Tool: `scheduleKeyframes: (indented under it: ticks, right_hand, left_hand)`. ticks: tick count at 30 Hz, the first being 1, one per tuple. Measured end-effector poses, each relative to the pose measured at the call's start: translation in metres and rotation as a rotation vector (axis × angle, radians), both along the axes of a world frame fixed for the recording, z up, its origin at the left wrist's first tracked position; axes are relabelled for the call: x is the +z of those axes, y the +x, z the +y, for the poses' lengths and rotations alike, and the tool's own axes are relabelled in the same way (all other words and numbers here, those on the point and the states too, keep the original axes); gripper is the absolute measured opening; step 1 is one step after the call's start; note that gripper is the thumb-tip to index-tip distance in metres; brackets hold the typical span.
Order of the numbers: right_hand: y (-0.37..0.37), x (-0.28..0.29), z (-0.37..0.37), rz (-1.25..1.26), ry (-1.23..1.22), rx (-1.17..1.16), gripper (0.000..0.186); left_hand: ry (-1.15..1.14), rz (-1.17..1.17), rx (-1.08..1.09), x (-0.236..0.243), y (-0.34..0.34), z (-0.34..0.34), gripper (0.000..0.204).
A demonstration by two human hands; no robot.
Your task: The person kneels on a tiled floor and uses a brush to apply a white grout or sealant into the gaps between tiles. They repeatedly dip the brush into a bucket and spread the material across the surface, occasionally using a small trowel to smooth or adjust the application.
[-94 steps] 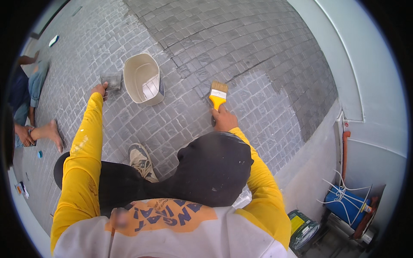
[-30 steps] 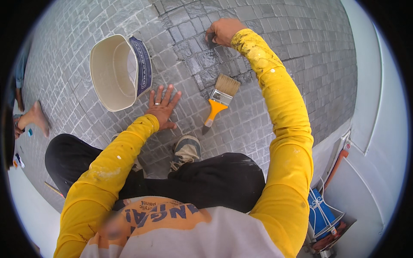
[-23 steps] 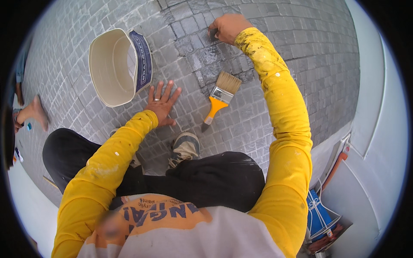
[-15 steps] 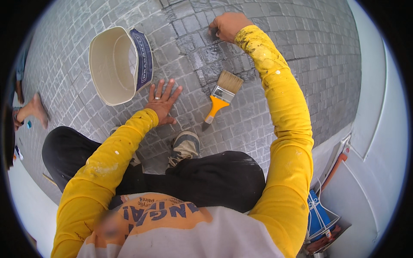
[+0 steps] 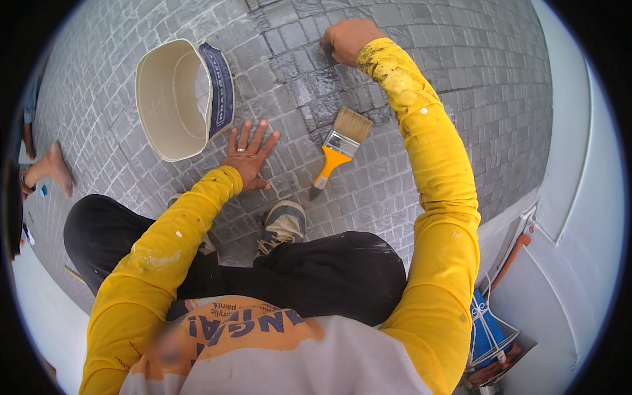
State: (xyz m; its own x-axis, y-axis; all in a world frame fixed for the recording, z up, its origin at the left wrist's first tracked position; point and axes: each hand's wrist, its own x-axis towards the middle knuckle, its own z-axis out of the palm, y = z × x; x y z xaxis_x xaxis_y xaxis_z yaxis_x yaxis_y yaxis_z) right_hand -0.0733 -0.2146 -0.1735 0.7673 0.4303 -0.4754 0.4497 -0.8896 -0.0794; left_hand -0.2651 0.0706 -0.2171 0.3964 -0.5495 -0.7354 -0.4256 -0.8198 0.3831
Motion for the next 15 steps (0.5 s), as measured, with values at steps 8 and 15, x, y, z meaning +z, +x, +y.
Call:
scheduleKeyframes:
  ticks: [8, 15]
  right_hand:
    - [0.001, 0.005, 0.009, 0.022, -0.089, -0.022, 0.039]
    - [0.003, 0.013, 0.015, 0.033, -0.094, -0.002, 0.039]
  left_hand:
    - [0.013, -0.002, -0.012, -0.001, 0.000, 0.000, 0.120]
    - [0.002, 0.006, -0.037, -0.007, -0.001, 0.002, 0.126]
